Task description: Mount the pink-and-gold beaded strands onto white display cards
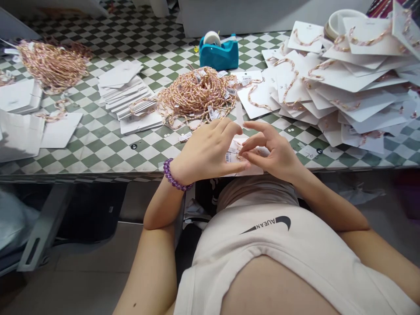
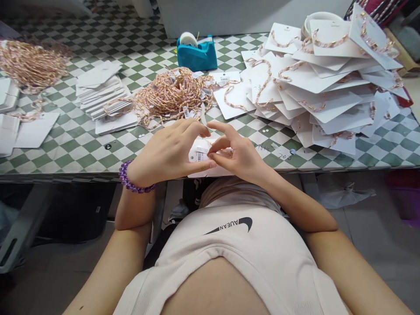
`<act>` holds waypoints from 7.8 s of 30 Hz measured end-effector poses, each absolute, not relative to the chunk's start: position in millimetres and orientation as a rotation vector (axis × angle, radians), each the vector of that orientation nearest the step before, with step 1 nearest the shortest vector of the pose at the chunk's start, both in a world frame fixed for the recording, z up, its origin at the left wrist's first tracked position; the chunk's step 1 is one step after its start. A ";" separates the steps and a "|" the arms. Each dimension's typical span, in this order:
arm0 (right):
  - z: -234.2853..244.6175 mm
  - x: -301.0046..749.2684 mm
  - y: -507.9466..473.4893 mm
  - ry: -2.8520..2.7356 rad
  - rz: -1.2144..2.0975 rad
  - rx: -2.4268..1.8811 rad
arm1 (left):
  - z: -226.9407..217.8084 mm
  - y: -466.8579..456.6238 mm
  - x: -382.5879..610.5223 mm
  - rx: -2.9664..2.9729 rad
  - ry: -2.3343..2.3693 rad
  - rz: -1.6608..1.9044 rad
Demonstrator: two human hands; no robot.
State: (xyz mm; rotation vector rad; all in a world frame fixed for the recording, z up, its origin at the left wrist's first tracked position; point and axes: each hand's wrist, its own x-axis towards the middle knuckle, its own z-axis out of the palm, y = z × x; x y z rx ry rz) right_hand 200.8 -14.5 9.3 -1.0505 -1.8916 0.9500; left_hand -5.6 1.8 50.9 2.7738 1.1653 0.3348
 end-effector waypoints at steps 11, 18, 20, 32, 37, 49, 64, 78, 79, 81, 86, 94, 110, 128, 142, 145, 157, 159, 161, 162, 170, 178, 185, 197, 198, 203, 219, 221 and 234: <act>13.5 221.3 -11.3 -1.987 0.779 -1.129 | 22.9 -5.3 1.6 2.575 1.217 0.312; 7.7 237.4 -11.8 -2.137 0.699 -1.056 | 11.2 -11.5 5.5 2.499 1.299 0.464; 7.2 237.8 -12.7 -2.139 0.658 -1.031 | 10.0 -11.8 5.3 2.499 1.293 0.469; 1.6 225.4 -12.1 -2.351 0.378 -0.795 | 8.7 -11.4 3.7 2.488 1.296 0.546; -2.8 227.4 -10.6 -2.383 0.330 -0.827 | 1.9 -9.7 3.8 2.464 1.281 0.602; -6.9 226.2 -8.4 -2.353 0.395 -0.799 | -1.0 -9.0 -1.3 2.533 1.162 0.643; -4.9 224.4 -9.0 -2.372 0.269 -0.778 | -0.8 -10.2 -10.9 2.609 1.179 0.743; -3.6 225.1 -8.8 -2.359 0.327 -0.788 | 4.4 1.1 -34.8 2.504 1.181 0.648; -3.8 225.4 -8.7 -2.358 0.329 -0.794 | 4.9 2.4 -37.1 2.501 1.160 0.648; -3.8 226.0 -8.5 -2.360 0.329 -0.808 | 7.1 4.7 -41.1 2.501 1.119 0.644; -2.5 224.9 -7.4 -2.365 0.317 -0.783 | 20.7 5.0 -36.0 2.562 1.113 0.641; -1.8 223.6 -8.7 -2.347 0.355 -0.782 | 9.5 0.4 -6.6 2.510 1.064 0.598; 3.5 221.1 -11.2 -2.307 0.434 -0.870 | 0.7 -2.9 -3.5 2.400 1.164 0.719; 44.3 219.7 -1.8 -2.407 0.765 -0.913 | 2.2 -1.9 -2.7 2.404 1.171 0.697; 44.7 207.3 10.4 -2.770 0.445 -0.649 | 3.0 -0.7 -2.0 2.387 1.181 0.656; 45.3 203.3 9.1 -2.857 0.298 -0.650 | 2.5 -1.0 -1.9 2.390 1.189 0.659; 50.1 197.2 1.7 -3.030 0.029 -0.499 | 1.6 -1.5 -1.7 2.362 1.206 0.675; 50.1 198.7 0.3 -2.999 0.023 -0.506 | 2.0 -1.6 -1.6 2.362 1.208 0.673; 50.0 201.7 -0.9 -2.949 0.040 -0.510 | 2.4 -1.8 -1.5 2.363 1.211 0.671; 50.2 203.5 -1.3 -2.921 0.058 -0.509 | 2.6 -1.9 -1.4 2.362 1.213 0.671; 55.0 210.2 6.6 -2.894 0.302 -0.424 | 1.4 -1.2 -1.8 2.366 1.189 0.684; 56.7 202.1 15.6 -3.047 0.315 -0.323 | 0.9 -0.2 -1.5 2.377 1.187 0.660; 52.2 199.6 8.6 -3.073 0.117 -0.372 | -0.1 0.5 -2.4 2.382 1.176 0.664; 33.8 193.3 -15.0 -2.733 -0.516 -0.840 | -0.7 -0.7 -0.9 2.396 1.210 0.658; 32.5 193.7 -15.0 -2.721 -0.464 -0.899 | -0.6 -0.8 -1.0 2.394 1.205 0.662; 26.7 194.5 -12.6 -2.644 -0.222 -1.120 | 0.7 -0.6 -2.0 2.385 1.179 0.656; 20.6 222.1 14.1 -2.500 0.569 -0.886 | 3.4 -0.5 -5.1 2.398 1.132 0.655; 19.8 228.0 17.9 -2.530 0.605 -0.857 | 4.0 -0.5 -5.1 2.397 1.134 0.643; 8.8 235.2 18.0 -2.508 0.428 -0.884 | 2.9 -0.8 -5.6 2.401 1.136 0.684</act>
